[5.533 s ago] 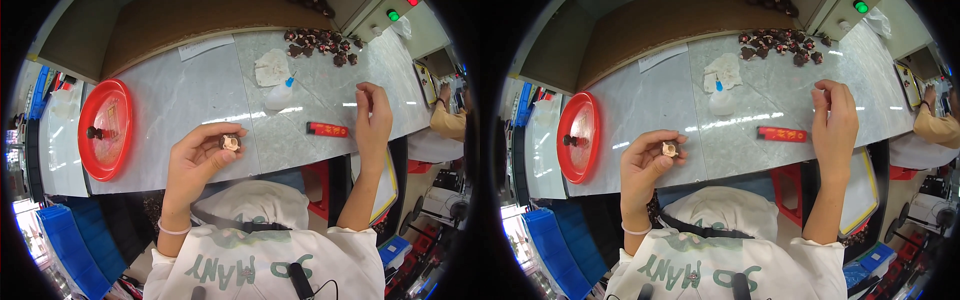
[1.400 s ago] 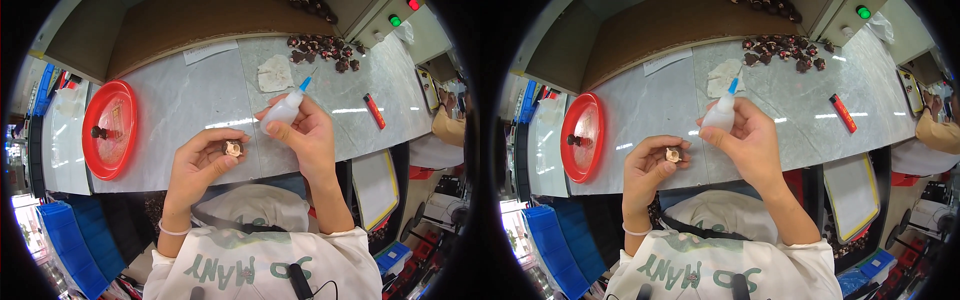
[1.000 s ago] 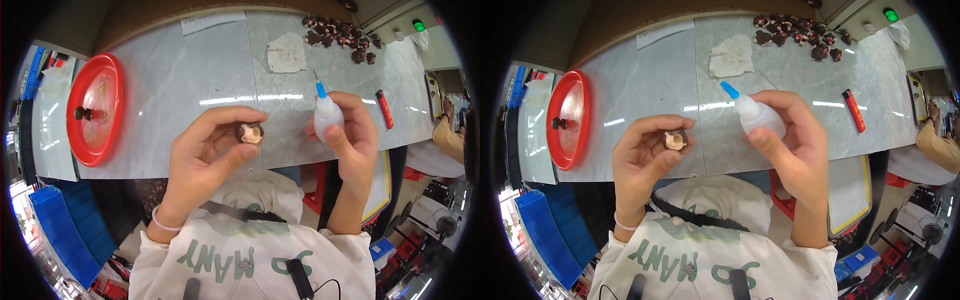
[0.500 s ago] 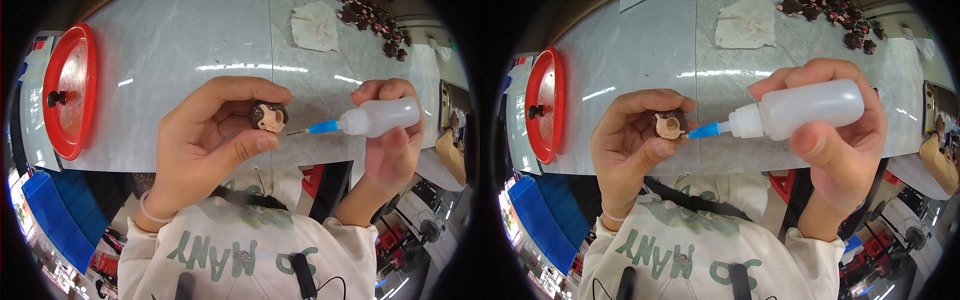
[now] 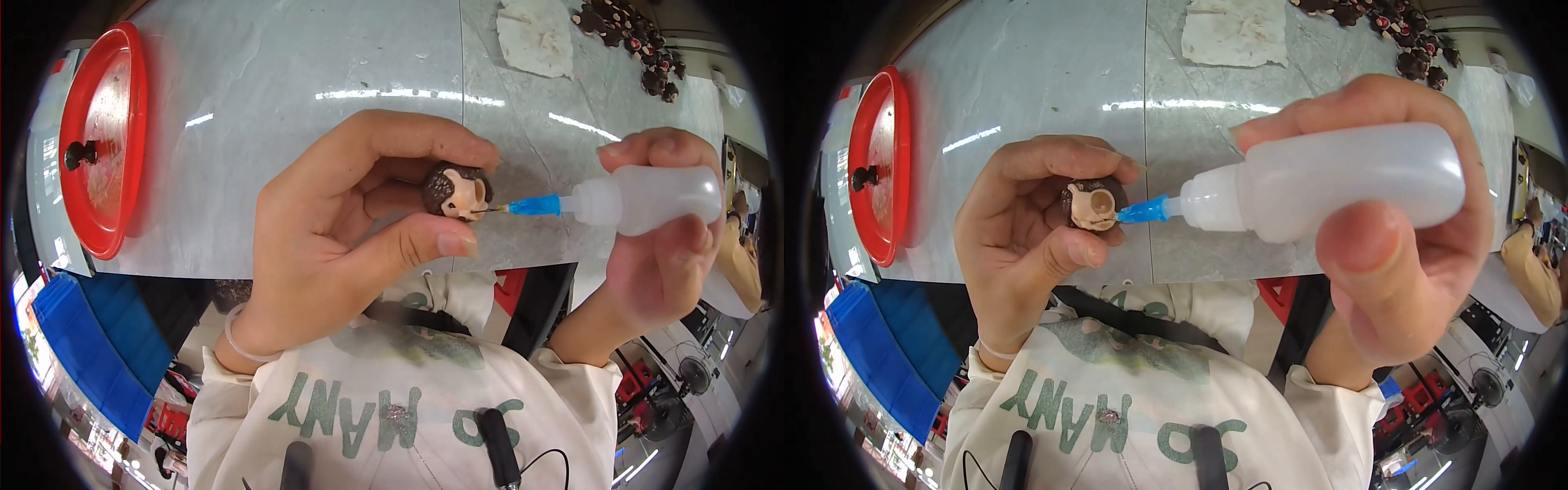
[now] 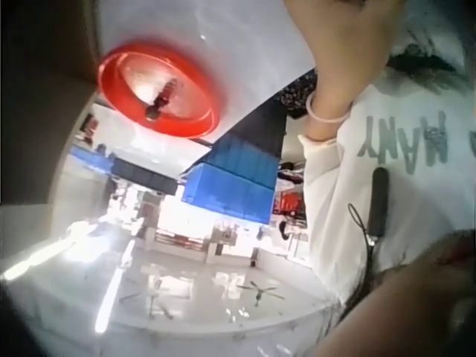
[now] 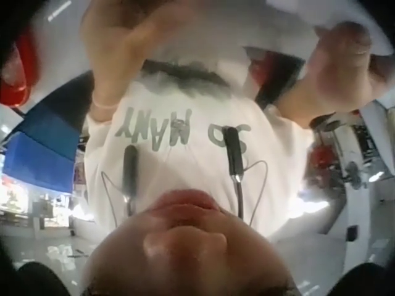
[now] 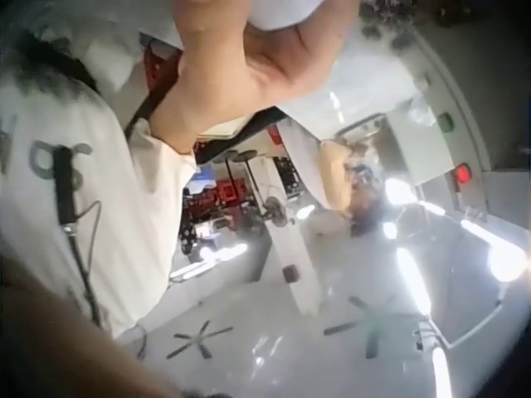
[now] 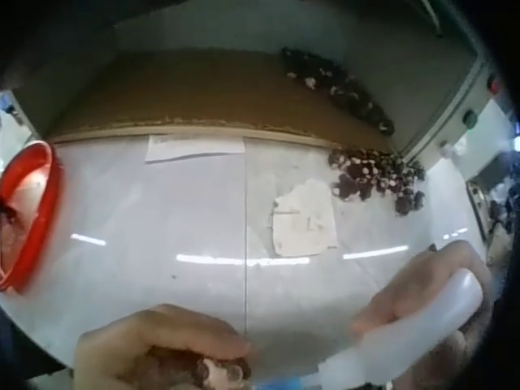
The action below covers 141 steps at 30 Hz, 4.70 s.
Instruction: Applying adhesive and assembling small plastic character figurines at a manufacturing workstation.
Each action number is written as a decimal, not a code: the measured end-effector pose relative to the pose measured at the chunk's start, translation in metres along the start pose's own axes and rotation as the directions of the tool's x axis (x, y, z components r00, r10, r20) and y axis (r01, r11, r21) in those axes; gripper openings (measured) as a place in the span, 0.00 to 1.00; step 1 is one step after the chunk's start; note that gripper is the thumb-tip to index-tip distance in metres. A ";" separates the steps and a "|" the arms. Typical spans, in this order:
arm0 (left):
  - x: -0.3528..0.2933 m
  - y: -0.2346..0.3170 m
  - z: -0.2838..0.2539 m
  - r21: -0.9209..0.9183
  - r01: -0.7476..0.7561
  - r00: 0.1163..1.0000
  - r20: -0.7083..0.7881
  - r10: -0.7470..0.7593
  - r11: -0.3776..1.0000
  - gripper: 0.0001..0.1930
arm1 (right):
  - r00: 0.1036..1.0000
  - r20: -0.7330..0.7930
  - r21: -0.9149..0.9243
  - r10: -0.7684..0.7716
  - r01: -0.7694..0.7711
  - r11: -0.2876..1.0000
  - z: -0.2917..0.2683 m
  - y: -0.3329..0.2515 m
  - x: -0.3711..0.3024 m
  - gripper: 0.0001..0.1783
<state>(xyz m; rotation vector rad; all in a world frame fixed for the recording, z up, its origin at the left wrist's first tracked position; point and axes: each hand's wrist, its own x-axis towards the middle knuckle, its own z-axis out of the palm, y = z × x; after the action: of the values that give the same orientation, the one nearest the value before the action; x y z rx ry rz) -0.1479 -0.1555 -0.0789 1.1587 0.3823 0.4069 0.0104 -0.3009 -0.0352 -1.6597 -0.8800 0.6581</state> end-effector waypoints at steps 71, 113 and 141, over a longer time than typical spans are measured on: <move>0.000 0.004 -0.004 -0.036 0.008 0.992 0.123 -0.004 0.999 0.16 | 0.939 -0.240 -0.668 -0.246 0.024 0.744 -0.021 0.033 0.068 0.06; -0.005 -0.003 -0.012 0.351 -0.376 0.926 0.171 0.336 0.857 0.23 | 0.858 0.194 -0.219 -0.475 0.510 0.832 0.043 -0.001 0.001 0.20; -0.003 -0.010 -0.010 0.460 -0.565 0.822 0.244 0.514 0.686 0.18 | 0.936 0.175 0.615 0.304 -0.345 0.709 0.056 0.009 -0.012 0.11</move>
<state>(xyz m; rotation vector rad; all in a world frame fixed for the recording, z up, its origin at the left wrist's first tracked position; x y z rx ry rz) -0.1545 -0.1526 -0.0910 1.8275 0.0394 0.7976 -0.0383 -0.2806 -0.0586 -1.1649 -0.3199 1.1201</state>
